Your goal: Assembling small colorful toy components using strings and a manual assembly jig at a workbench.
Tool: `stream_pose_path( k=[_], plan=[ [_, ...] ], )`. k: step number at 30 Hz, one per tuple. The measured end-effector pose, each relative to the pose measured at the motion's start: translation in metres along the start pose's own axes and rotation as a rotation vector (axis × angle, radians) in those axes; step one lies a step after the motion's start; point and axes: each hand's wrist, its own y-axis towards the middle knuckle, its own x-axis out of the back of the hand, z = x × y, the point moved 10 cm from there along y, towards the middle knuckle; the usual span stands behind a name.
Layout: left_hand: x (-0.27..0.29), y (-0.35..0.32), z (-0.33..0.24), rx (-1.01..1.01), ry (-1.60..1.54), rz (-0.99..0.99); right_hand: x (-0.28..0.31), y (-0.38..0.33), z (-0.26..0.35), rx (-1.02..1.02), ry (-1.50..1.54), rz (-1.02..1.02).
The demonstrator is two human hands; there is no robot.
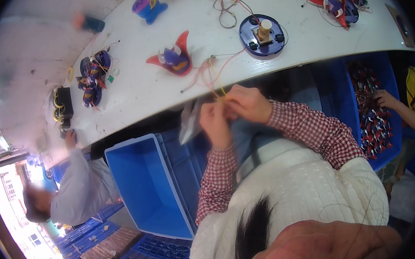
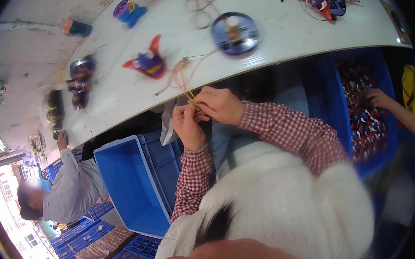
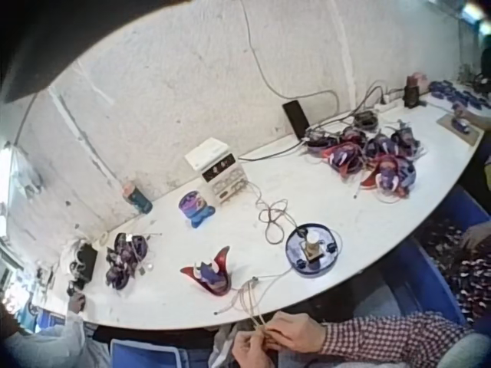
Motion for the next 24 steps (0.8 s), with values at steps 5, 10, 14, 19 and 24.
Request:
stream_pose_path(
  k=[5, 10, 14, 19, 24],
  plan=[
    [-0.001, -0.001, -0.001, 0.005, 0.154, 0.036, 0.002, -0.002, -0.008, -0.036, 0.039, 0.007],
    [-0.016, -0.015, -0.076, -0.778, 0.958, -0.144, 0.024, -0.011, -0.03, -0.147, -0.019, 0.006],
    [-0.088, 0.001, -0.101, -0.887, 0.766, 0.226, 0.07, -0.021, -0.014, -0.122, -0.276, 0.154],
    [-0.177, 0.037, -0.071, -1.05, 1.105, 0.515, 0.17, 0.043, -0.005, -0.249, -0.051, -0.176],
    [-0.204, 0.056, -0.039, -0.911, 0.946, 0.546, 0.15, 0.074, -0.04, -0.097, -0.203, -0.013]
  ],
)
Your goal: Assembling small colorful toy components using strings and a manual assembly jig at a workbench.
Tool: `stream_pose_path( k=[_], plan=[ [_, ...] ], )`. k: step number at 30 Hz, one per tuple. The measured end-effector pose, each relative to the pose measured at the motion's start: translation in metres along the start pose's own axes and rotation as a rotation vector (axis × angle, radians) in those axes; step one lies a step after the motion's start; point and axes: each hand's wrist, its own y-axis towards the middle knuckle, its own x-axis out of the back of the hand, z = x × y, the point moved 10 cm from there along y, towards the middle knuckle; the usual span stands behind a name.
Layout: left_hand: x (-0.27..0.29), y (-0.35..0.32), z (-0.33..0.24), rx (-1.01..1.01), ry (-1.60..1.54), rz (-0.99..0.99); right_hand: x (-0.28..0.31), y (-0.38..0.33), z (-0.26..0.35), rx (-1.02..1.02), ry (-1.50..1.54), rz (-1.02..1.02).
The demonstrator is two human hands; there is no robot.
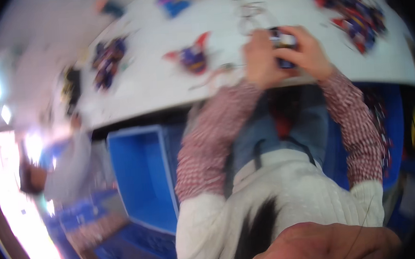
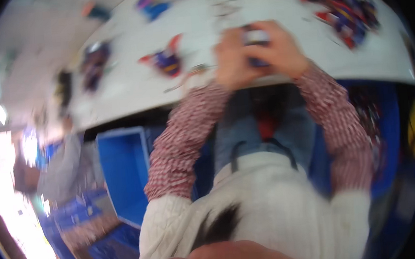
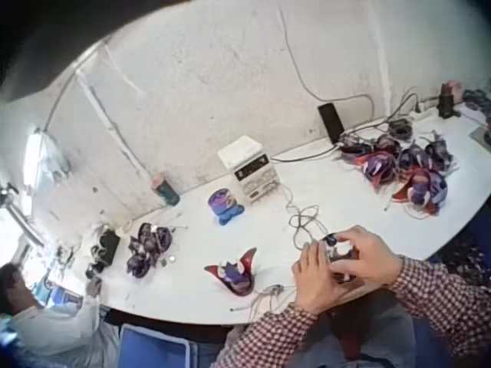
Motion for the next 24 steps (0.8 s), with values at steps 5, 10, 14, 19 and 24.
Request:
stream_pose_path(
  k=[5, 10, 14, 19, 24],
  plan=[
    [-0.001, -0.008, -0.01, 0.052, 0.202, -0.216, -0.01, -0.003, -0.032, -0.036, -0.062, 0.117],
    [0.004, -0.008, 0.001, 0.112, 0.22, -0.282, -0.022, -0.001, -0.008, 0.105, -0.127, 0.213],
    [0.0, -0.012, 0.012, 0.141, 0.204, -0.249, -0.015, -0.007, -0.002, 0.284, -0.162, 0.096],
    [0.01, -0.016, 0.007, 0.16, 0.225, -0.156, 0.049, 0.036, -0.071, 0.036, -0.266, -0.079],
    [0.05, -0.03, -0.022, -0.009, 0.007, -0.355, 0.065, 0.051, -0.161, -0.259, -0.279, 0.07]
  ],
)
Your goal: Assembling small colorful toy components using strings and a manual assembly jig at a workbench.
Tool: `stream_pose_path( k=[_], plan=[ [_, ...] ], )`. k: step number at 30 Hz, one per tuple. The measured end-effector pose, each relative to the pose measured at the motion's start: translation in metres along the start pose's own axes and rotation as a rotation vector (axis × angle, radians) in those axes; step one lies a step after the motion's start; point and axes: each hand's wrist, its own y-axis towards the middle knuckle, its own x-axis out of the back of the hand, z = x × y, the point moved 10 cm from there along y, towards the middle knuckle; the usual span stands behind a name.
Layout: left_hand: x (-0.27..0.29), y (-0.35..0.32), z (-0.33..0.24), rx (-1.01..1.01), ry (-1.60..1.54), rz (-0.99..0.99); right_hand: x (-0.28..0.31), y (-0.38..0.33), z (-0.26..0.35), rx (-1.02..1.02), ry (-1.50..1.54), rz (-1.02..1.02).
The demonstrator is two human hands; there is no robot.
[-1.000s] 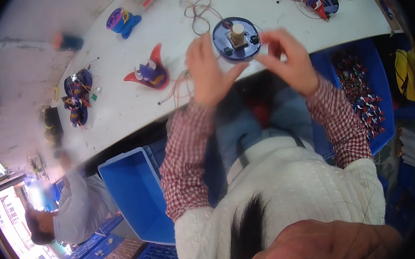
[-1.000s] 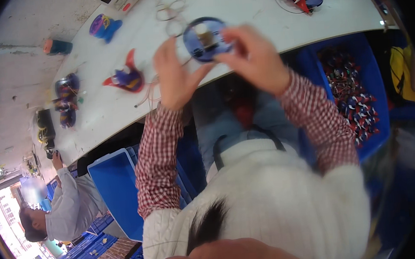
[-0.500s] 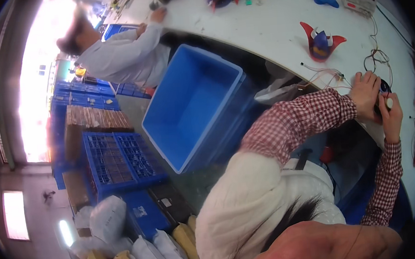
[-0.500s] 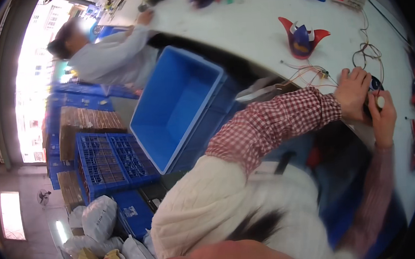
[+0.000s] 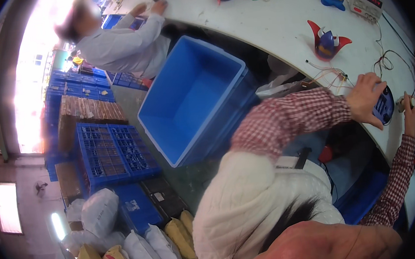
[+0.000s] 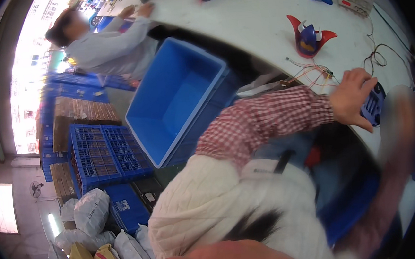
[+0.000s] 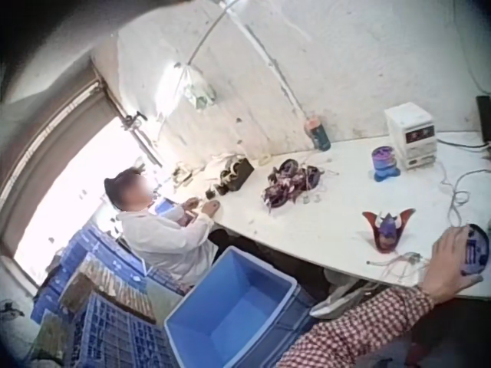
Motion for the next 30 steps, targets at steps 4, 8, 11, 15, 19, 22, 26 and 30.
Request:
stream_pose_path(
  k=[4, 8, 11, 15, 19, 22, 26, 30],
  plan=[
    [0.095, -0.035, 0.01, -0.003, -0.037, -0.217, 0.007, 0.012, -0.046, -0.074, -0.118, -0.128],
    [0.152, -0.069, 0.096, 0.455, 0.096, -0.28, 0.016, -0.013, -0.051, -0.251, 0.102, -0.08],
    [0.173, -0.077, 0.148, 0.635, 0.015, -0.189, 0.035, -0.051, 0.029, -0.07, 0.15, -0.455],
    [0.166, -0.062, 0.175, 0.689, 0.036, -0.045, -0.01, -0.103, 0.182, 0.236, 0.636, -0.063],
    [0.138, -0.031, 0.169, 0.687, -0.022, 0.097, -0.082, -0.106, 0.273, 0.409, 0.134, 0.231],
    [0.12, -0.02, 0.165, 0.677, 0.008, 0.141, -0.127, -0.087, 0.271, 0.452, -0.195, 0.142],
    [0.118, -0.018, 0.161, 0.707, 0.162, 0.103, -0.164, -0.08, 0.269, 0.342, -0.448, 0.265],
    [0.113, -0.015, 0.152, 0.751, -0.269, 0.0, -0.161, -0.08, 0.255, 0.235, -0.388, 0.397]
  ],
)
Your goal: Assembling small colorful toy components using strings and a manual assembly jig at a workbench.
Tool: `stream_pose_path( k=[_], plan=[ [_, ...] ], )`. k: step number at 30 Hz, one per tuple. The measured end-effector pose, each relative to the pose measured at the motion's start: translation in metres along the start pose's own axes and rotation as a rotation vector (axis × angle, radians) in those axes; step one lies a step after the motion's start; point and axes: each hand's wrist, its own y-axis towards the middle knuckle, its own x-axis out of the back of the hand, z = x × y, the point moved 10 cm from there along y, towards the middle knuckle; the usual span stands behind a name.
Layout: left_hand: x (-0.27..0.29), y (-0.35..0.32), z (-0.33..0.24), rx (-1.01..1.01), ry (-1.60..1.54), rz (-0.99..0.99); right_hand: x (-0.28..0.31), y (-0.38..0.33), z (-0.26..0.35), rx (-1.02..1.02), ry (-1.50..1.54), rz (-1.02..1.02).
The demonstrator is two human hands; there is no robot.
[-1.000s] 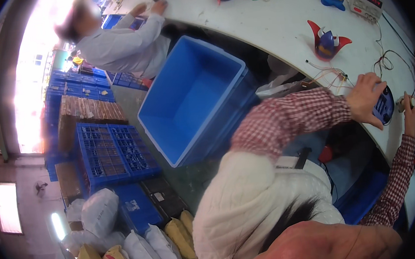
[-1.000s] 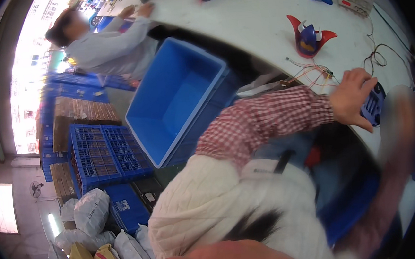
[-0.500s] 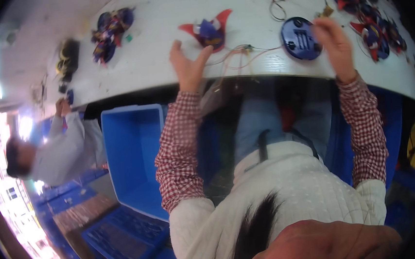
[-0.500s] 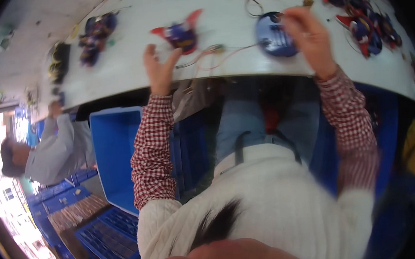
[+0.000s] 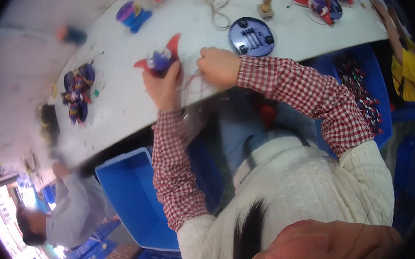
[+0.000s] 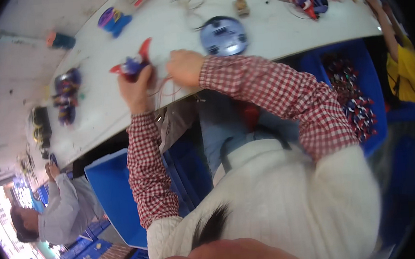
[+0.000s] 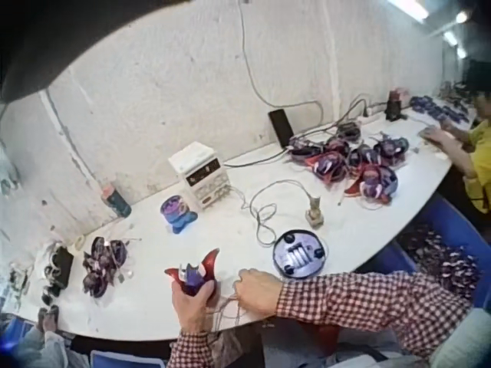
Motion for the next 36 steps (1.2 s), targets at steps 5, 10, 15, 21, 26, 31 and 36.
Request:
stream_pose_path(
  k=[5, 10, 15, 21, 26, 31, 36],
  plan=[
    [-0.035, -0.01, -0.019, 0.068, -0.45, 0.3, 0.041, -0.027, -0.013, 0.079, 0.158, -0.286],
    [-0.077, -0.025, -0.029, 0.146, -0.664, 0.549, 0.074, -0.07, -0.019, 0.378, 0.275, -0.543],
    [-0.109, -0.032, -0.039, 0.122, -0.715, 0.56, 0.092, -0.09, -0.068, 0.319, 0.551, -0.655],
    [-0.143, -0.031, -0.067, 0.036, -0.614, 0.565, 0.108, -0.096, -0.114, 0.231, 0.479, -0.774],
    [-0.18, -0.04, -0.067, 0.012, -0.456, 0.617, 0.092, -0.096, -0.137, 0.153, 0.293, -0.887],
    [-0.19, -0.04, -0.064, -0.004, -0.39, 0.589, 0.082, -0.104, -0.144, 0.074, -0.004, -0.93],
    [-0.201, -0.038, -0.061, 0.004, -0.458, 0.662, 0.068, -0.103, -0.178, -0.359, 0.116, -0.894]
  ],
)
